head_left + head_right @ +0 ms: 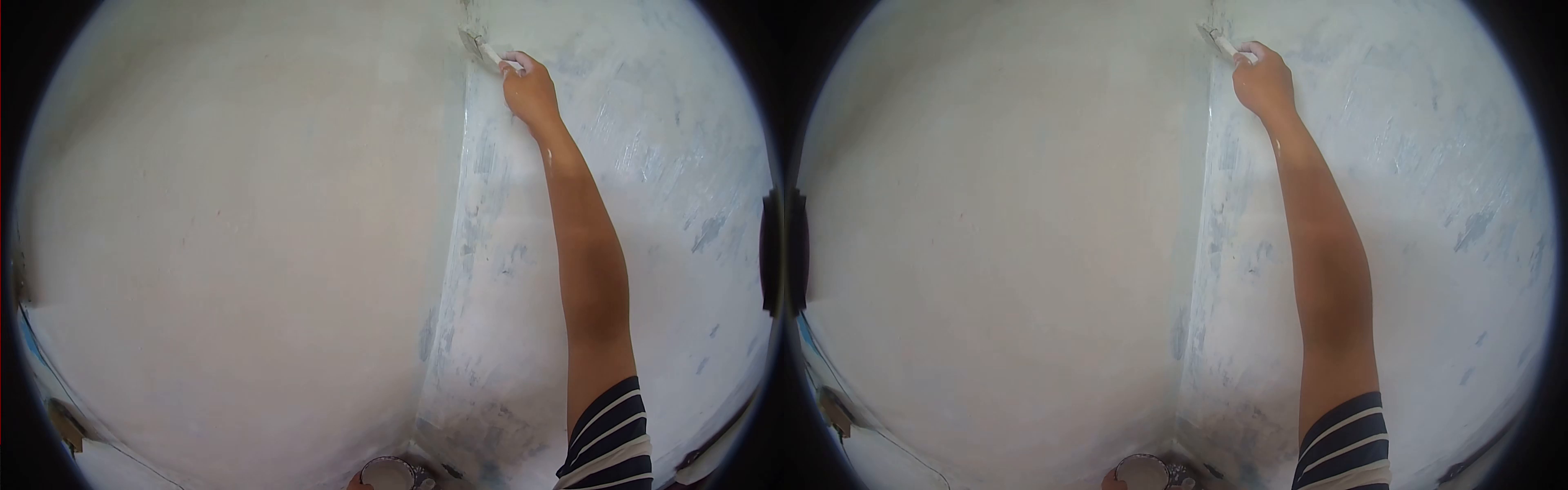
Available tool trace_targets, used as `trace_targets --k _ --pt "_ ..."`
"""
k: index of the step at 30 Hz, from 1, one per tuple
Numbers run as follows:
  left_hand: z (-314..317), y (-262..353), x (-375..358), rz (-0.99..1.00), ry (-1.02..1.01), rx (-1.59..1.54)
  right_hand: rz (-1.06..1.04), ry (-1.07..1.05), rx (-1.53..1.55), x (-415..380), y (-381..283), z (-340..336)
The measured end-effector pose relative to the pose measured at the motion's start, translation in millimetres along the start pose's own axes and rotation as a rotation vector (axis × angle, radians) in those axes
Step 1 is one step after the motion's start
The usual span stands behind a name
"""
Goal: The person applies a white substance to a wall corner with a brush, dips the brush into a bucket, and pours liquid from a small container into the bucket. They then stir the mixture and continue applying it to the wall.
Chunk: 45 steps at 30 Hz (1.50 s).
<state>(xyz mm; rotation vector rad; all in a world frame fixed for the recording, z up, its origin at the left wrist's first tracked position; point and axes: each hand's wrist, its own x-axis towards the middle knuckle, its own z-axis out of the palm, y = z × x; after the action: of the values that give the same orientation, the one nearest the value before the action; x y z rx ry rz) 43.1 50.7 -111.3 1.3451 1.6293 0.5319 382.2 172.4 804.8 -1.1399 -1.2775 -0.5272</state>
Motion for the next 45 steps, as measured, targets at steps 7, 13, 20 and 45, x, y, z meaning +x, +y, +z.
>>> trace_targets --k 7,13,20,45 --pt "-49.4 83.8 -56.2 -0.075 -0.028 -0.059 -0.064 0.074 -0.151 43.4 -13.8 22.1" --pt "-16.4 20.4 -19.9 0.007 0.153 -0.027 -0.14 0.037 -0.209 30.2 10.5 29.6" --pt "-2.6 -6.8 3.9 0.04 0.042 0.012 -0.064 -0.102 -0.251 -49.3 31.7 20.2" --pt "-19.2 37.3 -25.6 0.02 0.083 -0.187 -0.117 -0.219 -0.254 -302.6 132.5 50.0"
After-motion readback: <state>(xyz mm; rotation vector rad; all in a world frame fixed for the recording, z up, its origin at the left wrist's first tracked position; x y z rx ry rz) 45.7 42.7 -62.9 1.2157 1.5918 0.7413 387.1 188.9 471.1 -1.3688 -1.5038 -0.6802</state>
